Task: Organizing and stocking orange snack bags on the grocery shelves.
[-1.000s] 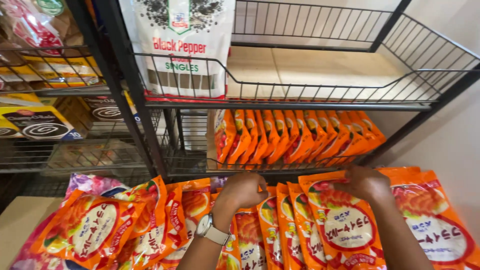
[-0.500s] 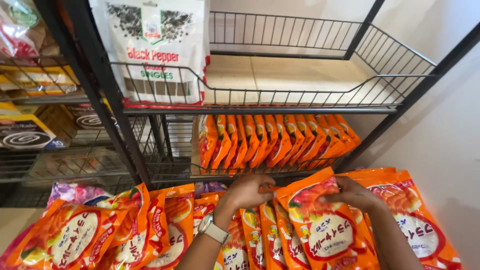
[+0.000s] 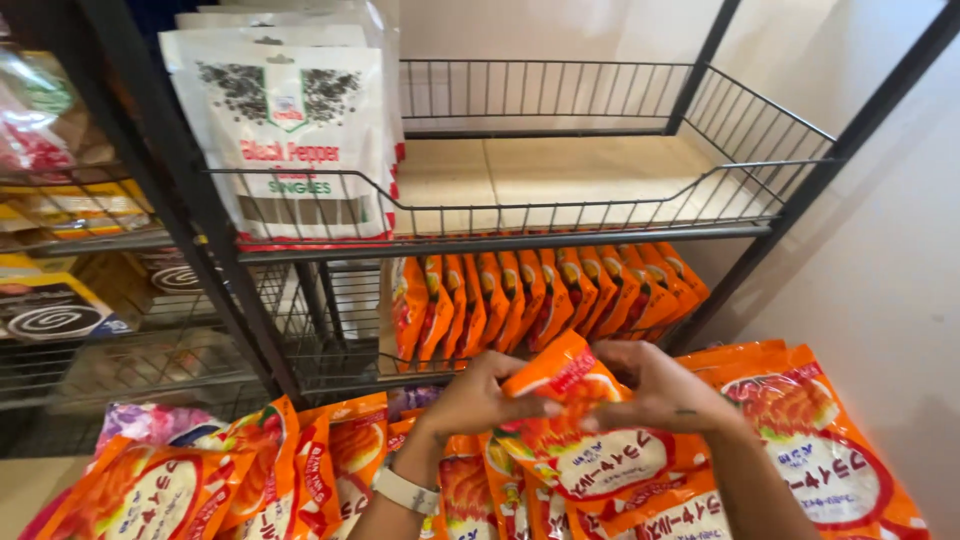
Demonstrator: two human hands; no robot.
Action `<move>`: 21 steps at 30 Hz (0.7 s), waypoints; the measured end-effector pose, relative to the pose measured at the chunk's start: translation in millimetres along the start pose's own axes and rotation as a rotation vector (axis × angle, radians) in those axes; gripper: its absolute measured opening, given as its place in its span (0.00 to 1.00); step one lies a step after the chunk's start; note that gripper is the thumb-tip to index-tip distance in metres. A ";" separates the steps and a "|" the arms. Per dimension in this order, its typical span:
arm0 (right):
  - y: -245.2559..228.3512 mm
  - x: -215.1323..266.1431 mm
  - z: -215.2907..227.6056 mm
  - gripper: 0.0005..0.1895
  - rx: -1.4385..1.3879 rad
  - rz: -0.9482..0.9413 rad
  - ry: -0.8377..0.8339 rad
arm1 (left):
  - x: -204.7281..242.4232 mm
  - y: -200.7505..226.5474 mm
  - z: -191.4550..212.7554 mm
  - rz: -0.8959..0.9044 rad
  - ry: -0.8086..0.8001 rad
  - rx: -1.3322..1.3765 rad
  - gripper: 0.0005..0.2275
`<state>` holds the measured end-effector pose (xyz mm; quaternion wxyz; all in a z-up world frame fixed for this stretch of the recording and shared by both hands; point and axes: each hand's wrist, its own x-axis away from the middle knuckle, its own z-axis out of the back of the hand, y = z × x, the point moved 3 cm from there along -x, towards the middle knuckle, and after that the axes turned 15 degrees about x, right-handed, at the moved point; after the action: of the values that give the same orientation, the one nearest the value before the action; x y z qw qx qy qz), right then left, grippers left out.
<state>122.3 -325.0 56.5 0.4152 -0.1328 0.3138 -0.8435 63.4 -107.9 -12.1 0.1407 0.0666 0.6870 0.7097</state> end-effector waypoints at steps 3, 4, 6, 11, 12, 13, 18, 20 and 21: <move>-9.6 13.1 14.6 0.31 0.165 -0.116 -0.114 | 8.7 -11.4 25.4 -0.083 0.111 0.129 0.18; -2.7 15.5 18.4 0.31 0.168 -0.109 -0.113 | 12.2 -8.6 30.4 -0.087 0.116 0.126 0.18; 19.5 23.3 25.2 0.31 0.038 -0.363 -0.144 | 19.0 -5.3 41.2 -0.057 0.215 0.145 0.16; 52.4 27.2 38.1 0.32 -0.177 -0.305 0.201 | 19.1 -5.6 41.5 -0.080 0.307 0.444 0.16; 45.3 27.4 42.7 0.34 -0.231 -0.249 0.332 | 18.7 -9.3 42.8 -0.064 0.317 0.514 0.17; 50.0 27.2 41.7 0.34 -0.230 -0.246 0.331 | 21.6 -6.5 48.3 -0.066 0.319 0.513 0.17; 45.2 28.8 41.6 0.34 -0.426 -0.164 0.503 | 33.6 19.9 44.2 -0.099 -0.095 0.494 0.22; 35.4 26.8 34.0 0.30 -0.376 -0.215 0.474 | 31.7 26.5 27.2 -0.038 -0.076 0.270 0.22; 31.3 26.5 29.0 0.27 -0.325 -0.267 0.444 | 31.4 28.2 18.7 0.023 -0.059 0.048 0.22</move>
<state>139.3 -372.3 57.7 0.1950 -0.0499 0.5075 -0.8378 35.8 -81.3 13.7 0.1512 0.0987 0.6986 0.6924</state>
